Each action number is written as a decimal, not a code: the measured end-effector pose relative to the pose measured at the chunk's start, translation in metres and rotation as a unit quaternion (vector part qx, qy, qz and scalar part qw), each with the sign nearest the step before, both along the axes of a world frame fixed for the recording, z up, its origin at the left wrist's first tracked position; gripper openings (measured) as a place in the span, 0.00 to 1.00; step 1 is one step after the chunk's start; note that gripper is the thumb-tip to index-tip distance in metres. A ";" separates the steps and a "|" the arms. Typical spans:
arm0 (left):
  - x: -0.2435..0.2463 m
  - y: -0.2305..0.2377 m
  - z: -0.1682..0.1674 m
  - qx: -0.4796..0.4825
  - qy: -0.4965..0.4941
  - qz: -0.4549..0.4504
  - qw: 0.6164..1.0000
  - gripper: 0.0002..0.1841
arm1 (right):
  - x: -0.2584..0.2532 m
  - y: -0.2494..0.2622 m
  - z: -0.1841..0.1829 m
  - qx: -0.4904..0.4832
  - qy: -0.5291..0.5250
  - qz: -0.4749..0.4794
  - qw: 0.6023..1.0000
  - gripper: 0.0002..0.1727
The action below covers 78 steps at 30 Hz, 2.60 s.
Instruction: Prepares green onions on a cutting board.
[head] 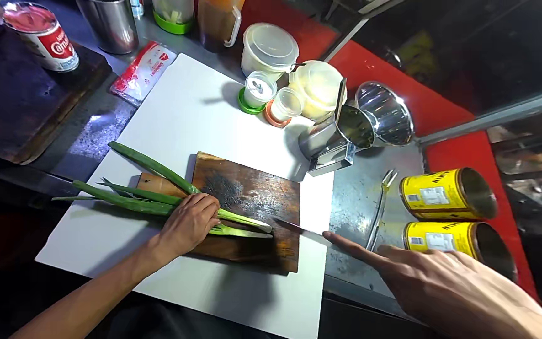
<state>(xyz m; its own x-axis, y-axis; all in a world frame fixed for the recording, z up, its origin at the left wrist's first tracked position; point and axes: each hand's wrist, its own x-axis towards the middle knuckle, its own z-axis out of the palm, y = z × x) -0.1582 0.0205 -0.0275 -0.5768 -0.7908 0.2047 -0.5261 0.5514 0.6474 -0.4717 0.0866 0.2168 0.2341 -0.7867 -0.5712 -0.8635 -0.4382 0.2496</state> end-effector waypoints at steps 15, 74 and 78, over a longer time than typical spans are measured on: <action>-0.002 0.009 0.005 0.021 -0.042 -0.009 0.999 0.14 | 0.010 -0.026 -0.064 -0.065 -0.224 0.185 0.955 0.37; -0.022 -0.045 0.007 -0.095 -0.017 -0.006 0.995 0.09 | 0.152 -0.081 -0.107 0.026 -0.265 -0.365 0.892 0.52; -0.024 -0.042 -0.005 -0.165 0.028 0.018 0.986 0.07 | 0.164 -0.082 -0.127 -0.022 -0.268 -0.379 0.885 0.51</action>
